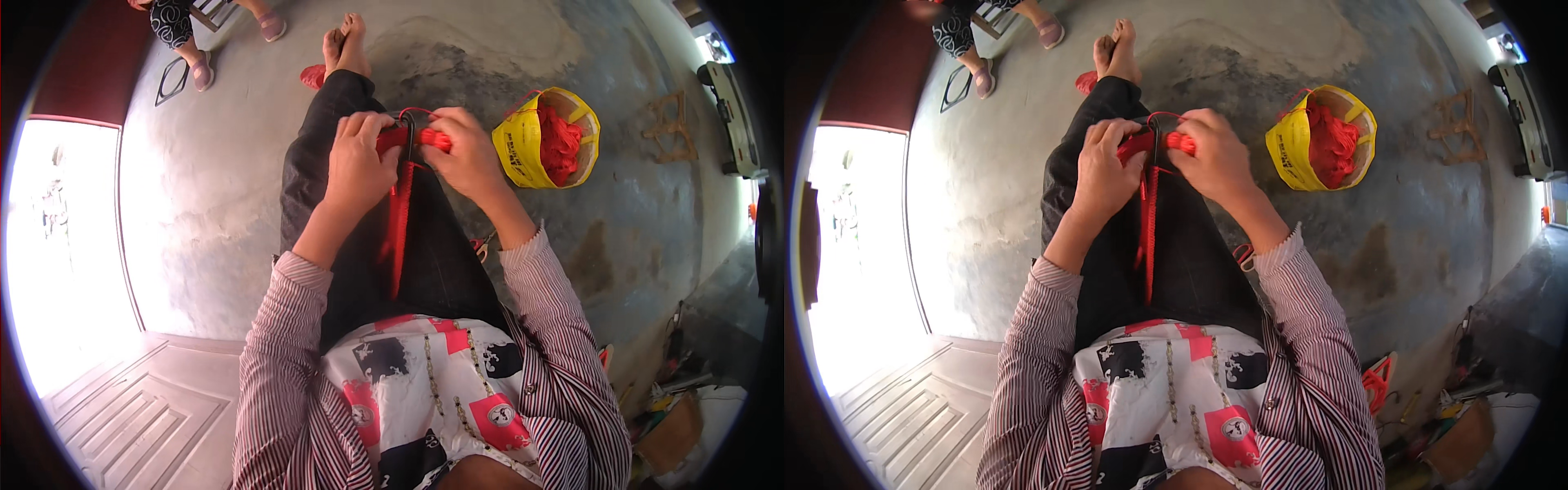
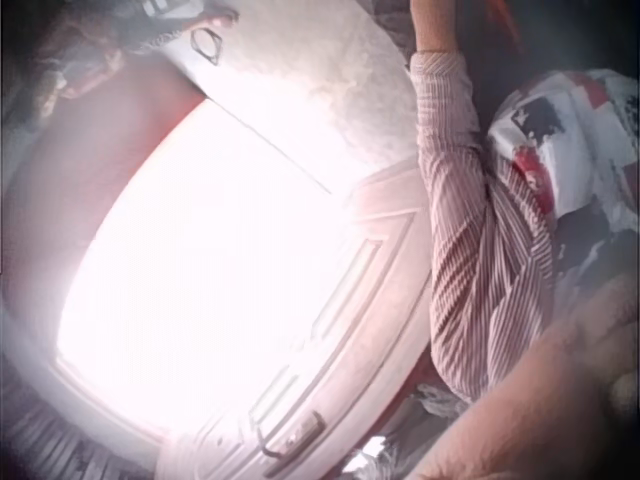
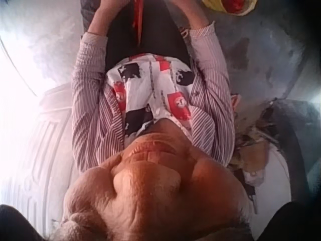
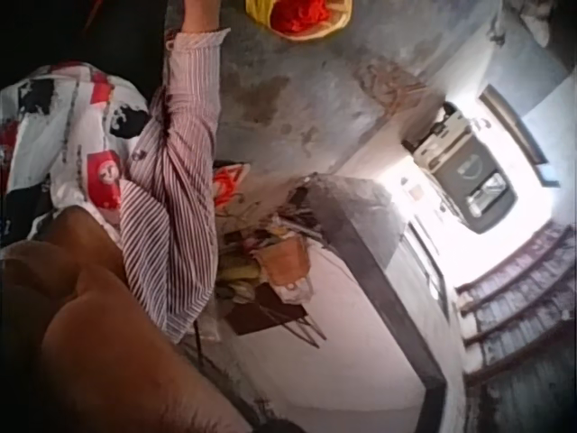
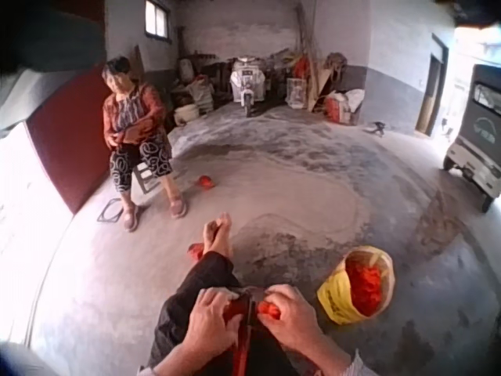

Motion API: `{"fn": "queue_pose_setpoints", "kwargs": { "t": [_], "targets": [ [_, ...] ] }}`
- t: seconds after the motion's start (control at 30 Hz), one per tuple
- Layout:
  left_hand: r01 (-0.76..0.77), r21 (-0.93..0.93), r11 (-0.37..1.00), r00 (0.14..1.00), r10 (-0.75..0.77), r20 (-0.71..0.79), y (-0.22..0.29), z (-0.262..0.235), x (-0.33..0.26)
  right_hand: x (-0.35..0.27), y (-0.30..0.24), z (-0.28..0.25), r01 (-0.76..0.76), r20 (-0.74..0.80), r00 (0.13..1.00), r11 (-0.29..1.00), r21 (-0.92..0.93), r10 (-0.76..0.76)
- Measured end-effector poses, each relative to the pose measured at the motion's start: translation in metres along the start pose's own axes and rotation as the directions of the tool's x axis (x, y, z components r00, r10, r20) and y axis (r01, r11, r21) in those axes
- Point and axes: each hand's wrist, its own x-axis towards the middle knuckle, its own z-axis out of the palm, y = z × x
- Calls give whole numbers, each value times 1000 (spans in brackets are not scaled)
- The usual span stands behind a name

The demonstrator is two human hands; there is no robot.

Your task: Wrapping red decorative cord or ribbon around a black metal furniture frame.

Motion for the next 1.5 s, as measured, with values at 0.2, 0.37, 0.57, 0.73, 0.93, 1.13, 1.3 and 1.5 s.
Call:
{"fn": "queue_pose_setpoints", "kwargs": {
  "t": [0.2, 0.37, 0.57, 0.73, 0.93, 1.13, 1.3, 1.5],
  "targets": [
    [302, -364, 881, 945, -227, 236, 10, -2, -29, -31, -36, -89, 40, -158, 987, 924, 381, 22],
    [417, -465, 781, 903, -300, 307, 16, 11, -39, -63, -87, -117, 178, 136, 841, 505, 845, -524],
    [450, -474, 757, 883, -296, 366, 16, 13, -36, -94, -140, -89, -276, 78, 775, -224, 935, -627],
    [496, -506, 706, 859, -313, 404, 14, 19, -36, -90, -157, -103, -241, -50, 894, -571, 784, -446],
    [269, -825, 497, 928, -363, 84, 42, 0, -13, -71, -119, -115, 173, -122, 944, 145, 974, -308],
    [643, -684, 345, 729, -550, 408, 2, -9, 4, -15, -33, -84, 230, 192, 962, 954, -193, -193],
    [860, -464, 212, 493, -580, 648, 12, 1, 20, 4, -10, -21, 242, 283, 952, 852, -464, -116],
    [882, -392, 262, 468, -591, 657, 7, 5, 23, 27, -31, -1, 51, 372, 918, 891, -450, 135]
  ]
}}
